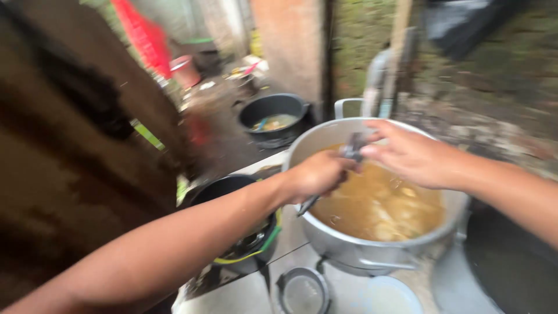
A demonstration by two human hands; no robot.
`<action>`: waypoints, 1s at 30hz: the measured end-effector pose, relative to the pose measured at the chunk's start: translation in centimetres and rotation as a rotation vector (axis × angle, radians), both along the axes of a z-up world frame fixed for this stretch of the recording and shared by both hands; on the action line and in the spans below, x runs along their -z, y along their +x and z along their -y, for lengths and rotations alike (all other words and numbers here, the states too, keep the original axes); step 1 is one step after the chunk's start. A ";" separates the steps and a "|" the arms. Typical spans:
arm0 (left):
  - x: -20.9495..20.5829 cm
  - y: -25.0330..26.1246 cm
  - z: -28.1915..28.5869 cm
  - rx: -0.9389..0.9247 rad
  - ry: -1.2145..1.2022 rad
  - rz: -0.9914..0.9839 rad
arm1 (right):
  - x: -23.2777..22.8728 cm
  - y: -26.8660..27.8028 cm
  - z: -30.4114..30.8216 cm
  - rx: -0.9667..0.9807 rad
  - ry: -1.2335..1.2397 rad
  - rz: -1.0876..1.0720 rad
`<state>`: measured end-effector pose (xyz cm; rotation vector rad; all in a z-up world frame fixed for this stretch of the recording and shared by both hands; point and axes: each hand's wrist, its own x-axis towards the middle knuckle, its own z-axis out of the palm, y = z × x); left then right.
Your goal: Washing and rinsing various plates, bowls, and utensils in an outdoor area using buckets and running water.
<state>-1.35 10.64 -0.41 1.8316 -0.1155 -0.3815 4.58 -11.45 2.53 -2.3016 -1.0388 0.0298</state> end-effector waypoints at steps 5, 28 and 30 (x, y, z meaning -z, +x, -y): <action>5.8 -2.9 -14.4 -0.359 -0.065 -0.091 | 2.2 -0.5 -15.8 -0.183 -0.067 -0.071; 26.4 -9.4 -30.0 0.101 1.478 -0.241 | 10.0 -4.1 -31.2 -0.519 -0.613 0.041; 24.8 -9.3 -28.7 0.138 1.555 -0.247 | 10.8 -3.8 -30.9 -0.568 -0.553 0.051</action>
